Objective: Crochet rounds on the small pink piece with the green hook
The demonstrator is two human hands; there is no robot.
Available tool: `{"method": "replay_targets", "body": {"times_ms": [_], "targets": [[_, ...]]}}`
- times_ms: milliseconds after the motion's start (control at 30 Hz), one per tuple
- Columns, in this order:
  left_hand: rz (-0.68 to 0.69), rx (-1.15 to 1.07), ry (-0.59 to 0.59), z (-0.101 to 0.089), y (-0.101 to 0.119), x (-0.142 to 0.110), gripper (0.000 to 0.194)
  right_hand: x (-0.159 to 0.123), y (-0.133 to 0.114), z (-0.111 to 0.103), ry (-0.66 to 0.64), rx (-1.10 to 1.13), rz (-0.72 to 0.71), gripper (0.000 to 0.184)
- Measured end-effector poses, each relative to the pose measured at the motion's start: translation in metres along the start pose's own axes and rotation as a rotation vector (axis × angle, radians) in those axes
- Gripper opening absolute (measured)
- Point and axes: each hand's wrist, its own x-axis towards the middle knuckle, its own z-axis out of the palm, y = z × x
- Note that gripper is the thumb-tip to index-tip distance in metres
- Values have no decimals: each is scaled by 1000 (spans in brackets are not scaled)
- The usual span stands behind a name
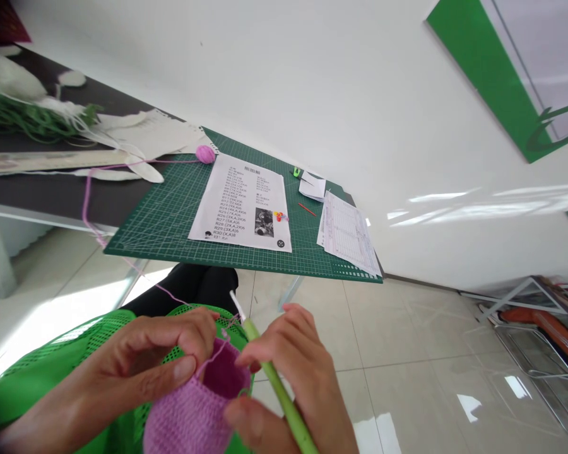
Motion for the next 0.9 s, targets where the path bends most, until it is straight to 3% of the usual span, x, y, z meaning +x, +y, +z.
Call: {"method": "replay_targets", "body": {"times_ms": [100,200,367,533,767,900], "targets": [[-21,13,13,1,-2,0,28,0,-1,10,-84,22,-71,24],[-31,34,24,2,-2,0,30,0,-2,18,-37,22,-80,11],[7,93,-3,3,1,-1,31,0,-3,20,56,46,-83,16],[83,183,-6,2,1,-3,13,0,-2,25,148,71,-40,16],[47,204,30,4,0,-2,16,-4,-1,22,89,91,-17,14],[44,257,90,6,3,-1,22,-11,-3,23,97,-54,-45,18]]}}
